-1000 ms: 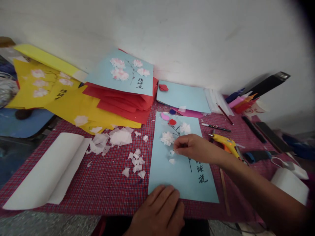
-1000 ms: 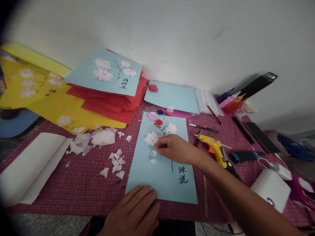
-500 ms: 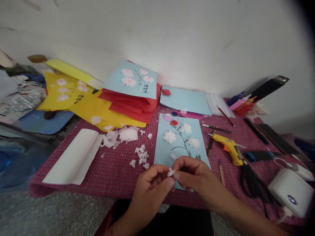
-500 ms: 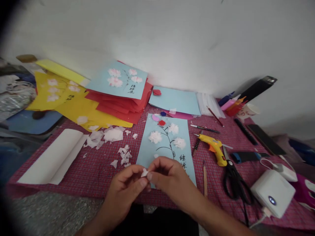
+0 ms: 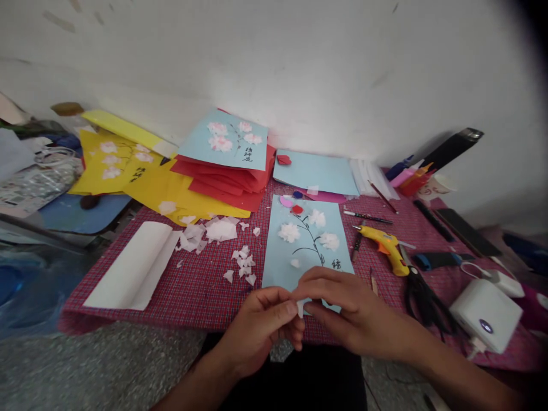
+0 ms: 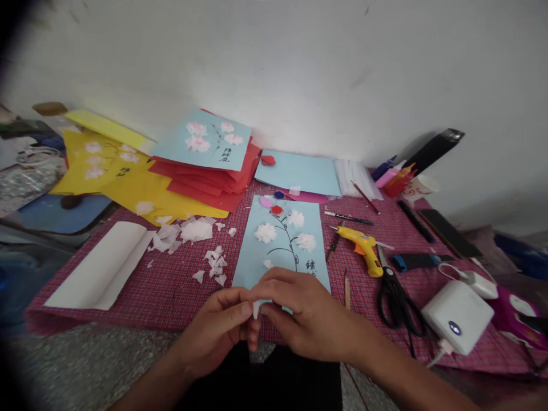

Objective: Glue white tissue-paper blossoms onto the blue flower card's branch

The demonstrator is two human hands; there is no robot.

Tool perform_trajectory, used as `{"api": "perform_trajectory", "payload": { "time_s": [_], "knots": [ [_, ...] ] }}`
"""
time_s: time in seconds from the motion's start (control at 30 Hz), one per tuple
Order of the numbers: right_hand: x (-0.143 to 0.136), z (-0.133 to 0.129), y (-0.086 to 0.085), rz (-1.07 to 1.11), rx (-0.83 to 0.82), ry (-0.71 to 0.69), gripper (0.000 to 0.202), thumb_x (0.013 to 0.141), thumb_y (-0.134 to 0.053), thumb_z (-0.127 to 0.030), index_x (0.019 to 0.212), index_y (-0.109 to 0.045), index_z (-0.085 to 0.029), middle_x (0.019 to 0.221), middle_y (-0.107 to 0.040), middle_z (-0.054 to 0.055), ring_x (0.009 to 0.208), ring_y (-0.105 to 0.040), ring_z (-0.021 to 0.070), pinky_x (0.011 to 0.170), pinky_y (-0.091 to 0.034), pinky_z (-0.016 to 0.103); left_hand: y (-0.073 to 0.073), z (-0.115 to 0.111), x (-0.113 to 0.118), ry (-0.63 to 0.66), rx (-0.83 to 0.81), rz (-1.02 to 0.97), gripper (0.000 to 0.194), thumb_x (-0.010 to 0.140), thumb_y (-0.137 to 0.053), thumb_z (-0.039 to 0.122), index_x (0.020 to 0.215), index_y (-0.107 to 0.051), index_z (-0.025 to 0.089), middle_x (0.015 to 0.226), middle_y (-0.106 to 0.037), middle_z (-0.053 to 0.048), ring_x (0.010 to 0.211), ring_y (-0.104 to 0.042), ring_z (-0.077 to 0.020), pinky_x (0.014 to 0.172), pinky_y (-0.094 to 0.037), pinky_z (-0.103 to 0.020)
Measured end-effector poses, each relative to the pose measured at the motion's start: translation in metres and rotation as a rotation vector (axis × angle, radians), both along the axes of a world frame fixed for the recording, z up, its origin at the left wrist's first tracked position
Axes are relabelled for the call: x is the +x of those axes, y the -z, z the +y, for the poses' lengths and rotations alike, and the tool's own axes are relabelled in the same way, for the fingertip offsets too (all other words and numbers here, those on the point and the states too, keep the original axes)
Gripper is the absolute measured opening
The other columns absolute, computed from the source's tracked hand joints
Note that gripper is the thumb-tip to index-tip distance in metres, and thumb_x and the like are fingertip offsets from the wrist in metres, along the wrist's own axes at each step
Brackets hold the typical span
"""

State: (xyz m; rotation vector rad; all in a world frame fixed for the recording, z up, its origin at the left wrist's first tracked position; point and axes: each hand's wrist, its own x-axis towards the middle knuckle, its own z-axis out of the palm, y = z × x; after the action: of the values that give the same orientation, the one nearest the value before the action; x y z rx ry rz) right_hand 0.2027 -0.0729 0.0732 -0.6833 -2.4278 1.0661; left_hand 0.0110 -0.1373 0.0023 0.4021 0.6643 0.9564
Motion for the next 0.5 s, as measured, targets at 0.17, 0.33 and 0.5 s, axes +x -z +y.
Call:
{"api": "perform_trajectory", "payload": {
  "time_s": [0.17, 0.33, 0.5],
  "knots": [
    [-0.001, 0.000, 0.004, 0.024, 0.003, -0.081, 0.029, 0.098, -0.054, -0.008, 0.119, -0.066, -0.024, 0.100, -0.071, 0.004, 0.091, -0.067, 0.0140, 0.080, -0.054, 0.029, 0.003, -0.001, 0.001, 0.017, 0.035, 0.057, 0.035, 0.079, -0.084, 0.043, 0.080, -0.068, 0.012, 0.068, -0.068, -0.003, 0.057, -0.063, -0.0103, 0.057, -0.056, -0.023],
    [0.003, 0.004, 0.004, 0.008, -0.008, -0.059, 0.016, 0.100, -0.056, -0.012, 0.106, -0.067, -0.021, 0.093, -0.071, 0.003, 0.088, -0.066, 0.0134, 0.078, -0.052, 0.027, 0.004, -0.003, -0.001, 0.048, 0.074, 0.110, 0.033, 0.087, -0.075, 0.046, 0.086, -0.068, 0.014, 0.072, -0.069, -0.003, 0.059, -0.063, -0.0111, 0.058, -0.056, -0.025],
    [0.016, 0.047, 0.011, -0.084, 0.209, 0.082, 0.013, 0.102, -0.054, -0.017, 0.102, -0.066, -0.020, 0.093, -0.070, 0.005, 0.087, -0.065, 0.0151, 0.078, -0.051, 0.029, 0.004, -0.010, -0.005, -0.142, 0.659, 0.733, 0.019, 0.097, -0.058, 0.025, 0.110, -0.069, 0.018, 0.088, -0.074, -0.007, 0.078, -0.069, -0.0155, 0.070, -0.059, -0.028]
  ]
}}
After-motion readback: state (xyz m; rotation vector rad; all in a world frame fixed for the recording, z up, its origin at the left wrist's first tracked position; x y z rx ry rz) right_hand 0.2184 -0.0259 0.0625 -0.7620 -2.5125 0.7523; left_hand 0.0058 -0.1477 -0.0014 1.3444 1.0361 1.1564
